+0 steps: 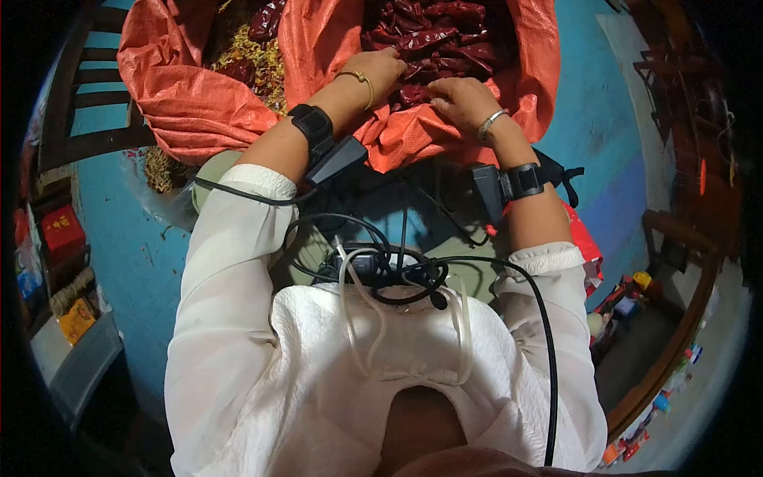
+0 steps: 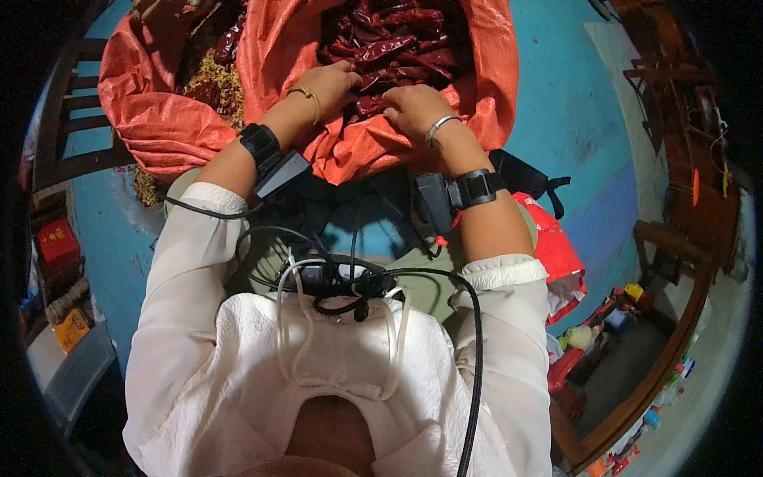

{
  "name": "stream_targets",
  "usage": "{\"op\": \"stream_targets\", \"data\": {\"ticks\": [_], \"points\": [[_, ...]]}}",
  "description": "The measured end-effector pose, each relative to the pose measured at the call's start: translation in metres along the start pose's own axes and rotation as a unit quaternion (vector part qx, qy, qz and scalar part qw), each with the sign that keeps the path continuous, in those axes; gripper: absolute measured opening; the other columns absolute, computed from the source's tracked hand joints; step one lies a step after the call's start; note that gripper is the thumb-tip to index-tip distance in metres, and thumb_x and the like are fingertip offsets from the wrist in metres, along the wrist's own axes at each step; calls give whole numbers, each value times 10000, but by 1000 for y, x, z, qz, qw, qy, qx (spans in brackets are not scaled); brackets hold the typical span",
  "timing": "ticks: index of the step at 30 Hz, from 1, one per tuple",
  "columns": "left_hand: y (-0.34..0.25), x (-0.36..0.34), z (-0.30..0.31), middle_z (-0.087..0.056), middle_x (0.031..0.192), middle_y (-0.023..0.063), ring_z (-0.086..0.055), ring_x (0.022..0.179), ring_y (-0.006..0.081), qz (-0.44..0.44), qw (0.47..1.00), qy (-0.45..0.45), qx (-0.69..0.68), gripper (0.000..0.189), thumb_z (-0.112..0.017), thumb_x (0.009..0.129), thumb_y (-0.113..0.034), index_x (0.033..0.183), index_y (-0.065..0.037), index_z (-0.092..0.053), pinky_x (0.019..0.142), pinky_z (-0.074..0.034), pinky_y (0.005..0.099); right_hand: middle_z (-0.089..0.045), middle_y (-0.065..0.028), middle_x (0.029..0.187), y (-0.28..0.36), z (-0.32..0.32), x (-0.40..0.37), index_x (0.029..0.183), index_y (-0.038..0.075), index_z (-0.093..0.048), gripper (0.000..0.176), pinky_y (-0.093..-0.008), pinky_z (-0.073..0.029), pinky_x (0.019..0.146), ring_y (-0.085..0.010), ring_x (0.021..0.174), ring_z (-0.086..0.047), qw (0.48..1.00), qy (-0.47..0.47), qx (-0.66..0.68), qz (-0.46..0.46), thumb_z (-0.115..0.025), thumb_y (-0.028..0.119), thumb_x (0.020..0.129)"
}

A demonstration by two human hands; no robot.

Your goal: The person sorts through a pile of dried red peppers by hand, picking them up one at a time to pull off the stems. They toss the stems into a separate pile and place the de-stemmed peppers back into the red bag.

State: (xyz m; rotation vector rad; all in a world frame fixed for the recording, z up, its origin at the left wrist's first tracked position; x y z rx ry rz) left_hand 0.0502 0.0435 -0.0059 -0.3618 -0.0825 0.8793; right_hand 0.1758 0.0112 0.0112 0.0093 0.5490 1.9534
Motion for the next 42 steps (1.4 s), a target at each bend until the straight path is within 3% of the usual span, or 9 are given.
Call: {"op": "stream_targets", "data": {"ticks": [5,9,12,18,21,23,29,35,42], "points": [[10,4,-1,-551,914,117,-557,861,277,-4,998,-62,-25,212,-558,743,-151,938,-78,-598,735,-452,358,-592,-141,946,-14,12,12,1008,123,-584,274,-398,-437,774,-307,884,-555,993,-90,-16,-72,-551,238,761],[36,7,7,-617,692,86,-598,672,244,89,949,-85,-290,185,-539,744,-179,881,-82,-616,615,-465,328,-596,-141,928,-4,19,22,982,118,-584,256,-400,-441,770,-305,883,-558,991,-68,-36,-108,-551,252,765],[47,3,0,-564,642,23,-529,534,73,199,861,-33,-468,173,-525,817,-195,856,-36,-581,454,-414,207,-600,-142,907,-2,26,22,953,109,-581,250,-402,-443,764,-306,880,-561,985,-83,-67,-132,-556,270,763],[19,-7,9,-560,675,-6,-484,486,52,213,730,3,-649,121,-467,863,-181,917,-89,-524,425,-395,179,-596,-153,893,-23,22,23,943,89,-575,271,-404,-437,773,-321,884,-552,978,-146,59,-140,-561,276,747],[16,-10,11,-562,774,16,-545,568,84,212,730,-1,-650,159,-471,848,-147,943,-36,-535,500,-459,190,-613,-148,842,-31,20,28,889,33,-572,222,-364,-475,686,-271,777,-597,962,-183,171,-105,-563,215,763],[15,-10,7,-561,772,14,-547,572,86,203,727,0,-656,161,-478,849,-159,929,-32,-536,502,-457,190,-614,-104,775,-25,8,24,837,-10,-568,165,-284,-486,576,-163,651,-595,838,-81,521,-142,-557,145,785],[9,-18,23,-551,722,-4,-543,579,72,134,765,-2,-630,115,-543,833,-164,869,-55,-537,507,-459,194,-596,-47,724,-10,14,24,867,-8,-583,155,-224,-456,519,-89,598,-549,838,-75,522,-137,-542,125,799],[57,-46,93,-561,739,33,-566,639,107,57,610,-251,-750,94,-531,842,-152,850,-60,-518,533,-479,212,-604,-41,731,-15,13,25,910,3,-581,175,-214,-441,509,-94,603,-553,837,-82,515,-165,-537,131,799],[156,-90,87,-546,852,135,-542,699,203,211,304,-459,-807,317,-412,895,-286,978,19,-407,635,-495,280,-606,-47,730,-17,10,32,908,6,-580,177,-221,-443,508,-100,597,-555,844,-91,506,-156,-540,138,796]]}}
Point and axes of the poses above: each hand's wrist, its own x-axis towards the middle knuckle, its own z-axis out of the back of the hand, y = z × x, the point moved 6 cm from there along x, towards the middle knuckle
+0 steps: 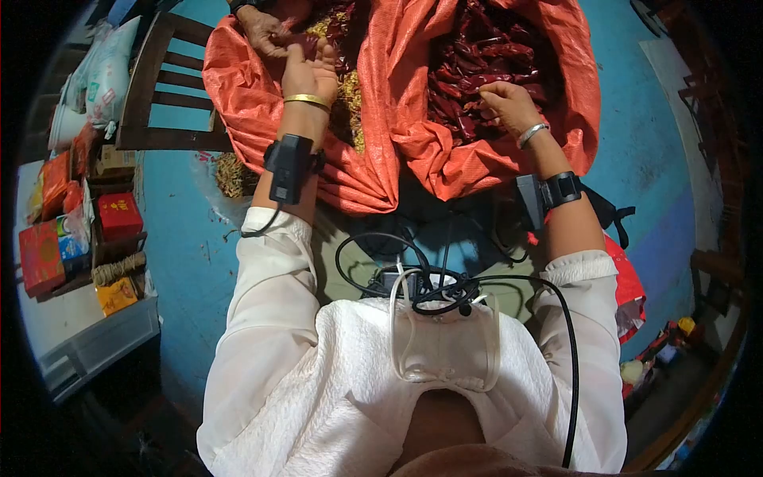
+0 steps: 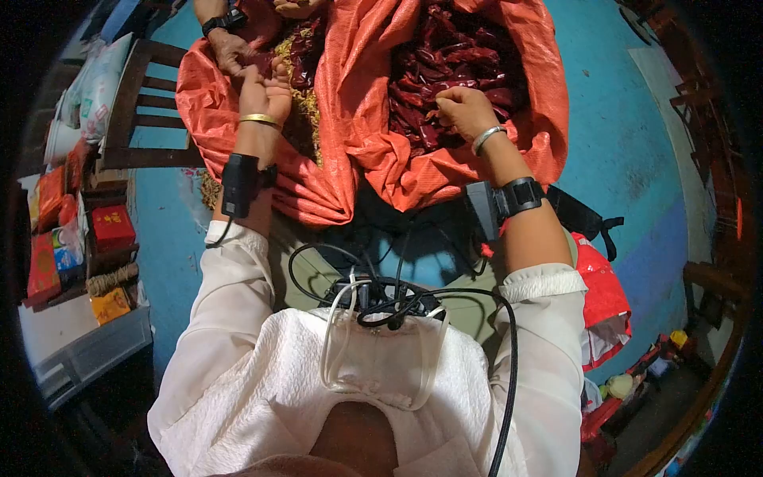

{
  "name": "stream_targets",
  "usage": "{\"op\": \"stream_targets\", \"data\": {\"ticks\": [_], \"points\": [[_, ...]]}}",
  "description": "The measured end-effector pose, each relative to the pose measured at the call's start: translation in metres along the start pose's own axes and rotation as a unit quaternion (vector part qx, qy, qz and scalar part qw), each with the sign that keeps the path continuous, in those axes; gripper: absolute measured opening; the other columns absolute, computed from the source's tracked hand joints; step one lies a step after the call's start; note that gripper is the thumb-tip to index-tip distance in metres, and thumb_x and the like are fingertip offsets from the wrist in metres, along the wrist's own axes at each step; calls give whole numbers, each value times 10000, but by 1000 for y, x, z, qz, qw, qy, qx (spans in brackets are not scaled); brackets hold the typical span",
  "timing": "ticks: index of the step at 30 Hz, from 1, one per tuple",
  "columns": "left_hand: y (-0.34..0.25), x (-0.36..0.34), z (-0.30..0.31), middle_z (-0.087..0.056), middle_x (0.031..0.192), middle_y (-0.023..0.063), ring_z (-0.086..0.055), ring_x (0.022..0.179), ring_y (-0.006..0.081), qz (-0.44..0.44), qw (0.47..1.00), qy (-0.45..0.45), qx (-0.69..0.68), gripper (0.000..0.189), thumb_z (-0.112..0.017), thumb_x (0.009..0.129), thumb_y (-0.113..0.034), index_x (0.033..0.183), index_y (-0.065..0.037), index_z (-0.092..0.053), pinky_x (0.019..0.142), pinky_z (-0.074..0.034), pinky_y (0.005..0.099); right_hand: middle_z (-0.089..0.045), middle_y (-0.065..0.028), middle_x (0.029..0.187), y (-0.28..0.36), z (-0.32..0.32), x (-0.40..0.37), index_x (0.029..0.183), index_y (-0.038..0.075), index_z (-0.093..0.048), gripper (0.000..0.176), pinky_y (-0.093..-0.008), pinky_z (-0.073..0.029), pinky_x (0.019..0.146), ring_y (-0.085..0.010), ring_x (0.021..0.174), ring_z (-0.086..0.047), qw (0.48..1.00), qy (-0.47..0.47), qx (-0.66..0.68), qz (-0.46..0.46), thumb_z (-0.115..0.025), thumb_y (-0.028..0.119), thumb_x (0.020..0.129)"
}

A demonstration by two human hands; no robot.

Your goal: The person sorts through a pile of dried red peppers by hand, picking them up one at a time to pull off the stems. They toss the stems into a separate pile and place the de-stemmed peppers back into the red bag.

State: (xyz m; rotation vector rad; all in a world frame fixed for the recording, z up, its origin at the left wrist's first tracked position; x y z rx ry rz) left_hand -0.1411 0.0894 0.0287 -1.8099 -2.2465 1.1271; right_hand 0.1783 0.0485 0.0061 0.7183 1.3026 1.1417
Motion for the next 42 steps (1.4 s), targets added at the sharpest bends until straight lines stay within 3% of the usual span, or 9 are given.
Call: {"op": "stream_targets", "data": {"ticks": [4,8,11,16,23,25,28,36,42], "points": [[4,-13,-3,-541,890,149,-540,736,212,4,1000,11,-11,396,-368,903,-330,1029,45,-387,658,-493,281,-604,-46,714,-4,-1,4,893,-1,-593,182,-218,-440,509,-105,592,-558,1000,-3,-19,13,-547,143,791],[33,-44,-48,-552,959,144,-565,787,184,3,944,295,147,323,-425,889,-252,1046,27,-465,666,-487,262,-626,-104,764,-23,14,27,907,16,-614,233,-301,-460,621,-192,700,-599,985,-52,-158,52,-576,187,753],[86,-93,-69,-546,998,148,-563,805,168,156,851,440,241,337,-452,876,-235,1088,27,-459,683,-469,260,-612,-147,842,-6,15,16,921,59,-619,256,-371,-441,754,-289,846,-576,947,-100,-291,94,-572,223,731],[158,-91,-35,-552,941,85,-567,800,138,272,804,371,376,355,-505,857,-179,1141,21,-433,620,-450,233,-552,-131,920,20,-1,2,900,87,-588,184,-379,-439,770,-293,886,-530,845,-156,-476,187,-551,187,750],[133,-22,-14,-536,886,38,-530,720,102,123,873,184,434,461,-536,826,-114,1220,39,-351,549,-421,179,-526,-81,951,20,-8,11,995,128,-541,277,-367,-437,777,-279,943,-489,764,-173,-571,244,-541,83,722],[134,-20,-12,-541,895,40,-524,724,102,176,858,229,424,476,-547,820,-120,1225,33,-350,572,-423,185,-537,-74,954,19,-6,14,946,102,-557,198,-362,-426,774,-254,951,-490,744,-179,-603,225,-485,100,761],[128,-28,-17,-544,1031,98,-514,826,131,48,832,241,497,502,-555,805,-197,1212,44,-387,709,-431,254,-553,-61,948,19,-4,15,916,102,-570,177,-353,-418,773,-240,941,-499,728,-166,-633,204,-460,122,779],[142,-36,-17,-567,910,0,-516,777,64,-5,736,329,592,307,-544,826,-156,1100,-18,-523,670,-418,197,-592,-81,872,19,-3,13,906,119,-591,167,-375,-443,722,-266,843,-554,738,-172,-615,219,-512,149,762],[151,-46,-20,-573,930,1,-542,804,71,46,722,330,607,306,-540,825,-146,1109,-34,-521,674,-427,200,-612,-138,849,5,17,10,895,94,-616,206,-393,-455,751,-298,827,-580,853,-160,-478,138,-534,233,767]]}}
Point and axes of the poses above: each hand's wrist, its own x-axis towards the middle knuckle, its own z-axis out of the back of the hand, y = z × x, the point moved 6 cm from there along x, towards the middle knuckle
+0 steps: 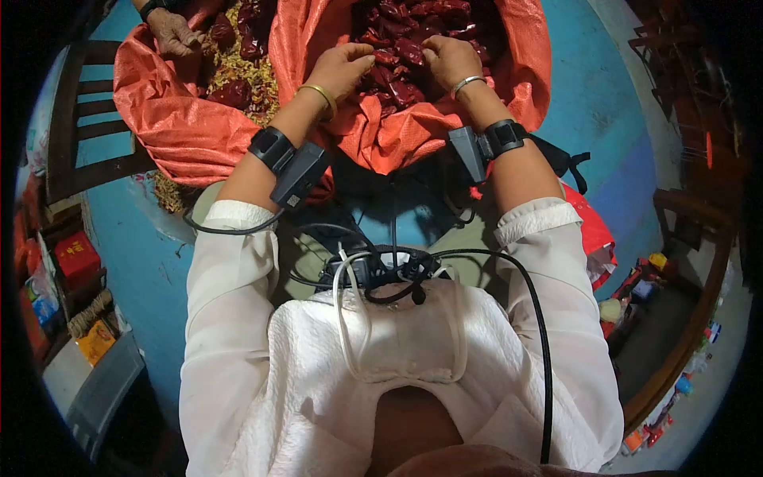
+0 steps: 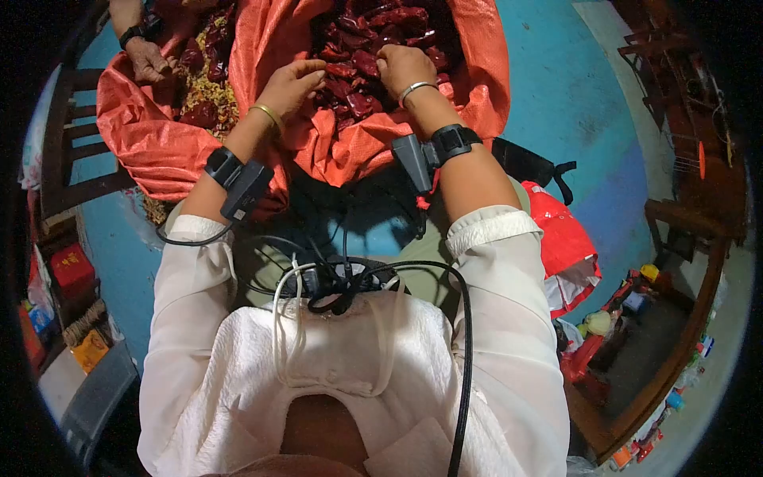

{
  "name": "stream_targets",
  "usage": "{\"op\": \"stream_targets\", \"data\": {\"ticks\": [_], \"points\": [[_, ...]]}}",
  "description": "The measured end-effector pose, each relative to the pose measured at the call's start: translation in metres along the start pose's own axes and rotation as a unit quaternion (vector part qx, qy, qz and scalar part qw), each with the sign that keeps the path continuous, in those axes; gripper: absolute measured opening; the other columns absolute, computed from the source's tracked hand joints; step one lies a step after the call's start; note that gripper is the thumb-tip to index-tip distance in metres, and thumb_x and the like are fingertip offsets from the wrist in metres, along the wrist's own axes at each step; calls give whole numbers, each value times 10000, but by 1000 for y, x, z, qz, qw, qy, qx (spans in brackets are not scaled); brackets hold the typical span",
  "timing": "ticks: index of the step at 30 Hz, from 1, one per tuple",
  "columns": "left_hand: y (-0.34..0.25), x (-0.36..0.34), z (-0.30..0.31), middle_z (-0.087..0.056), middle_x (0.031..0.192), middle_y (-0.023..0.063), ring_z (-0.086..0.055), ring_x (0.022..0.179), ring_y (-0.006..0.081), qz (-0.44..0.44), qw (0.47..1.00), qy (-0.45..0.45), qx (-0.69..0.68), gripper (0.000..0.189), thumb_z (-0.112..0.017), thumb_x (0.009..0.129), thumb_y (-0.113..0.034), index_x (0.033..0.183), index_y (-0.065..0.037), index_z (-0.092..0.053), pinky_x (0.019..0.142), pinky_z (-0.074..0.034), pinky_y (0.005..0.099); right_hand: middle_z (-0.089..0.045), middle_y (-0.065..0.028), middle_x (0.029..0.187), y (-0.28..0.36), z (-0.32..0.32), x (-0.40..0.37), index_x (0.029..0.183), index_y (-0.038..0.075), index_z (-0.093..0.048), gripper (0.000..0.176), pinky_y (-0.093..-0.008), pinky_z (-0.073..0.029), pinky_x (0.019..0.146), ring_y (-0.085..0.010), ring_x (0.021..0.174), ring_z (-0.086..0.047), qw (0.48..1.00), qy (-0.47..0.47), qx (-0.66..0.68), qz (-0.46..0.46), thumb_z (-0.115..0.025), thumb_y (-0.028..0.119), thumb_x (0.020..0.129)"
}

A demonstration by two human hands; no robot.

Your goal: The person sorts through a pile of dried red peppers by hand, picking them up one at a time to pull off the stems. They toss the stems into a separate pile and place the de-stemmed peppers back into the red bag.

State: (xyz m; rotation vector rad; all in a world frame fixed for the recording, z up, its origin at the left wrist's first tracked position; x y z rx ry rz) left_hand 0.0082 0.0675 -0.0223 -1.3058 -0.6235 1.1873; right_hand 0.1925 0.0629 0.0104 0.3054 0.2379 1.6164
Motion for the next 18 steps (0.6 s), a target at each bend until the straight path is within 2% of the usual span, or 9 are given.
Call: {"op": "stream_targets", "data": {"ticks": [1,2,5,7,10,13,15,17,18], "points": [[-1,-1,-2,-573,937,2,-547,811,73,-7,1000,-1,-1,310,-540,824,-145,1113,-33,-518,675,-431,203,-612,-137,868,-4,0,0,907,100,-622,218,-382,-453,759,-298,836,-579,999,-4,36,-6,-546,241,759],[-2,-3,-3,-610,856,78,-574,771,129,-25,999,-18,-37,343,-581,777,-194,1067,-13,-547,700,-460,260,-612,-136,886,-8,-1,-1,918,106,-629,232,-372,-451,768,-298,845,-577,997,-6,71,-13,-558,248,750],[-14,-5,-3,-602,928,122,-589,819,202,-130,978,-63,151,421,-609,753,-201,1137,-65,-499,729,-466,303,-612,-142,882,-14,-8,-3,905,101,-639,236,-359,-449,769,-299,850,-577,985,22,168,-16,-561,251,741],[-22,-10,-11,-550,1053,91,-529,943,199,-134,973,-47,181,531,-651,726,-179,1210,-103,-446,814,-424,280,-615,-144,864,-13,-13,-3,890,90,-642,235,-354,-448,770,-296,834,-583,985,24,170,7,-562,248,736],[-38,-21,-26,-469,1169,108,-464,1073,221,-293,924,-27,243,585,-675,680,-147,1211,-95,-433,857,-408,312,-630,-107,762,-5,-22,-10,885,50,-635,230,-302,-469,680,-199,706,-606,947,76,313,18,-567,224,751],[-37,-18,-36,-492,1134,109,-486,1044,233,-348,900,-5,263,562,-668,679,-115,1195,-89,-447,862,-405,308,-616,-67,703,9,-15,-19,890,19,-624,229,-260,-473,590,-132,624,-581,891,122,437,0,-567,208,773],[-36,-18,-36,-560,1002,117,-528,960,268,-294,927,15,233,443,-663,675,-190,1079,-74,-524,813,-426,323,-596,-44,678,1,-26,-11,881,-1,-615,231,-233,-460,514,-96,559,-549,878,105,466,30,-574,202,780],[-31,-13,-34,-579,968,113,-549,919,268,-270,937,21,220,396,-657,693,-199,1050,-71,-545,791,-434,325,-607,-55,685,5,-3,-20,855,21,-625,238,-258,-463,575,-120,608,-571,839,112,514,-136,-552,239,791],[-20,-7,-30,-610,873,112,-588,827,249,-223,956,-7,189,325,-645,719,-230,990,-63,-579,739,-452,315,-607,-55,685,0,-2,-14,855,21,-625,238,-258,-463,575,-120,608,-571,839,109,517,-128,-552,239,791]]}}
Point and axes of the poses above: each hand's wrist, its own x-axis towards the middle knuckle, its own z-axis out of the back of the hand, y = z × x, the point moved 6 cm from there along x, towards the middle knuckle
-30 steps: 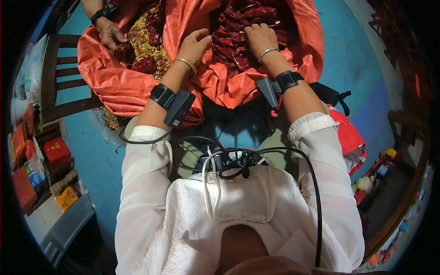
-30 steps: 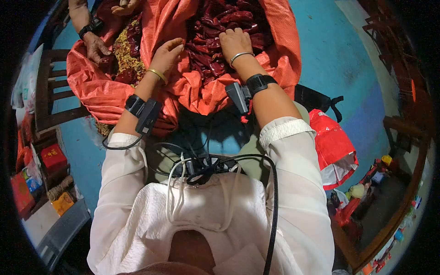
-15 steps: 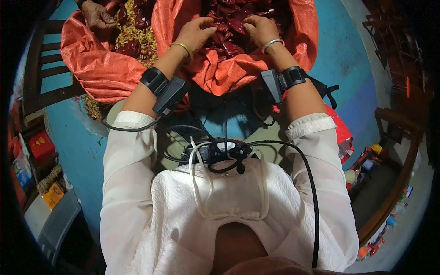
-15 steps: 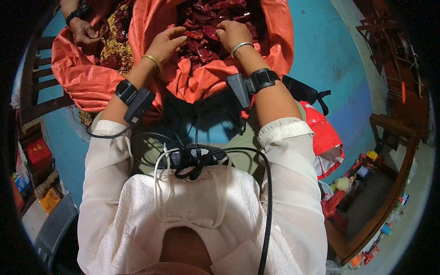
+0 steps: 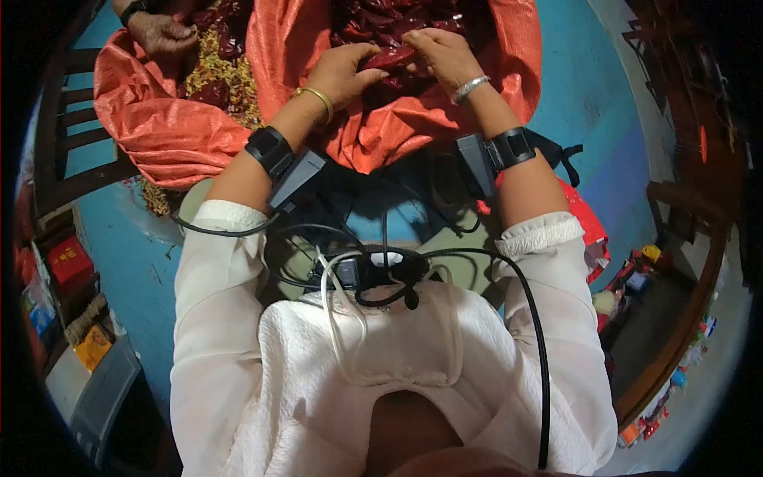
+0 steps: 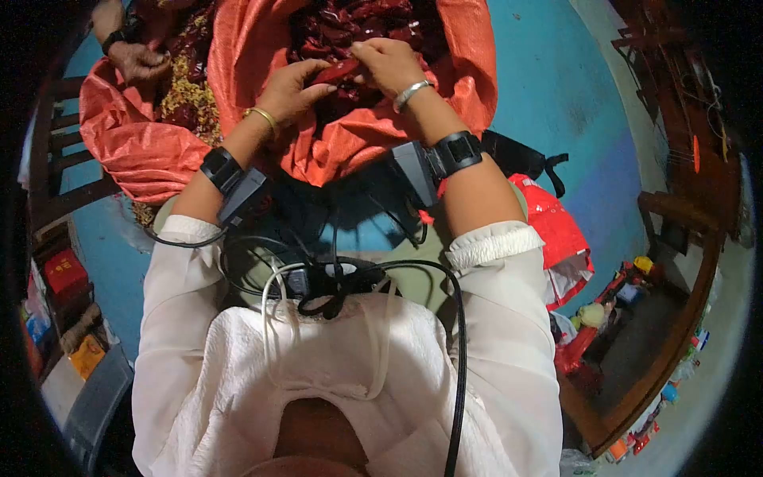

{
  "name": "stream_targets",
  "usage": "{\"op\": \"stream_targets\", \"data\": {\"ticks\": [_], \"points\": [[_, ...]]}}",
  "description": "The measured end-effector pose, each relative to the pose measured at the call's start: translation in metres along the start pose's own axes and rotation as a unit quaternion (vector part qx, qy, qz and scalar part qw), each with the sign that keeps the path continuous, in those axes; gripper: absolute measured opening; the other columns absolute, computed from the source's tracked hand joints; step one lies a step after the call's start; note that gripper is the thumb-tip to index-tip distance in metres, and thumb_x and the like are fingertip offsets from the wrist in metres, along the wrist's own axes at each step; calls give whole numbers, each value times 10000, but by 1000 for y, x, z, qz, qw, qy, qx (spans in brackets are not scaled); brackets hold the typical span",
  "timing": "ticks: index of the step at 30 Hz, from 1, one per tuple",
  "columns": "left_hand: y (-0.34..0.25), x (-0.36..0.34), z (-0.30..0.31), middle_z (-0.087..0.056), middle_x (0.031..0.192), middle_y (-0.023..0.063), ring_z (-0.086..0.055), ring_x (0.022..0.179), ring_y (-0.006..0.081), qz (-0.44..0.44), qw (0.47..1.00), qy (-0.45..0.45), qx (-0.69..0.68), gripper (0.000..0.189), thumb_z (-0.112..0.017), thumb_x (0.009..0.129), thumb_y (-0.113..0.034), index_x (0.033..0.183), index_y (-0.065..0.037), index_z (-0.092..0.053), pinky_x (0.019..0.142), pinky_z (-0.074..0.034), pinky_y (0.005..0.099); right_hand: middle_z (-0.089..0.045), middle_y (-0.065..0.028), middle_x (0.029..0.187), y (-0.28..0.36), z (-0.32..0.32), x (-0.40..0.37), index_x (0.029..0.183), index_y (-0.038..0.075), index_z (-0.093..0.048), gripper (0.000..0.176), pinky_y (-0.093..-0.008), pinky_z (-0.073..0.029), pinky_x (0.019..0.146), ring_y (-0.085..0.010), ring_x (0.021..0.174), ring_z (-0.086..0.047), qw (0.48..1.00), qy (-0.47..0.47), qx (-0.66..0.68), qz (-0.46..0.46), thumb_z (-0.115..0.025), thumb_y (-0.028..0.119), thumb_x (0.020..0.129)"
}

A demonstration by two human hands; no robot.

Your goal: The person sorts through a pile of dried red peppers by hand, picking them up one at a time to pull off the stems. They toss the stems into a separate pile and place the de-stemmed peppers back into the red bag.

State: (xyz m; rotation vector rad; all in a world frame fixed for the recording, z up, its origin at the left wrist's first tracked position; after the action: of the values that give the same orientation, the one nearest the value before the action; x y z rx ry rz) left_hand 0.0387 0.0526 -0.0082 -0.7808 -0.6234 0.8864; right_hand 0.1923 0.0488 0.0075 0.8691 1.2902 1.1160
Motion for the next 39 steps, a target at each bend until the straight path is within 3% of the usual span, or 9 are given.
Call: {"op": "stream_targets", "data": {"ticks": [1,3,9,17,20,27,30,37,39], "points": [[-6,2,6,-610,873,112,-588,827,249,-3,1000,-2,6,325,-645,719,-230,990,-63,-579,739,-452,315,-614,-72,706,-1,12,5,850,37,-630,246,-280,-462,607,-152,630,-583,995,-42,-84,32,-543,259,788],[5,-2,17,-623,783,100,-605,745,215,165,985,-24,-41,295,-636,733,-269,924,-47,-599,677,-458,305,-621,-89,727,-7,18,8,845,52,-634,255,-302,-460,640,-183,652,-594,981,-85,-164,63,-534,278,784],[22,-1,20,-601,640,89,-582,578,147,196,975,-40,-92,260,-604,754,-265,761,-6,-590,548,-447,279,-613,-127,809,-1,-36,-11,841,88,-636,227,-379,-449,730,-305,813,-573,889,58,-415,186,-567,273,730],[49,2,11,-583,640,116,-560,587,176,183,974,-71,-114,306,-568,768,-302,759,3,-592,560,-435,308,-609,-129,914,-9,-55,-10,952,68,-548,347,-398,-459,736,-294,878,-580,784,61,-616,42,-592,335,735],[27,-4,13,-566,641,27,-529,553,97,244,928,-63,-276,228,-540,806,-234,807,-11,-585,498,-430,246,-601,-152,926,-9,-43,-1,946,62,-556,283,-410,-453,756,-314,889,-571,803,30,-594,34,-567,245,730],[29,-9,5,-565,780,40,-561,639,121,302,860,-39,-410,173,-508,836,-162,924,-15,-533,544,-482,246,-591,-174,969,-10,7,14,977,55,-605,311,-358,-441,797,-303,906,-564,907,-60,-415,41,-558,203,708],[28,-10,5,-564,820,51,-575,680,139,309,849,-22,-428,147,-496,840,-121,940,-15,-513,581,-505,263,-610,-109,948,-27,13,15,1041,8,-561,315,-267,-453,730,-173,829,-584,989,-53,-138,16,-569,104,741],[17,-6,7,-571,804,54,-584,678,153,305,854,-15,-422,127,-498,838,-112,924,-18,-508,574,-507,266,-605,-81,941,-20,12,-3,1054,6,-553,323,-256,-454,700,-140,768,-566,995,-27,-41,-89,-574,83,741],[14,-6,8,-566,785,30,-572,662,126,309,851,-13,-425,109,-502,841,-130,892,-35,-521,567,-489,248,-612,-104,936,-21,18,6,1044,24,-564,323,-283,-458,699,-180,787,-589,986,-52,-156,27,-579,91,729]]}}
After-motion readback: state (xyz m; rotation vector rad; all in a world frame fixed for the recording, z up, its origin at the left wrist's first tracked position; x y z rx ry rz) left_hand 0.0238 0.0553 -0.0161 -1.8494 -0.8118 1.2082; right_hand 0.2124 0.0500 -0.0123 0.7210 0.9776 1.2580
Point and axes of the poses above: each hand's wrist, its own x-axis towards the middle knuckle, its own z-axis out of the back of the hand, y = z × x, the point moved 6 cm from there along x, towards the middle knuckle
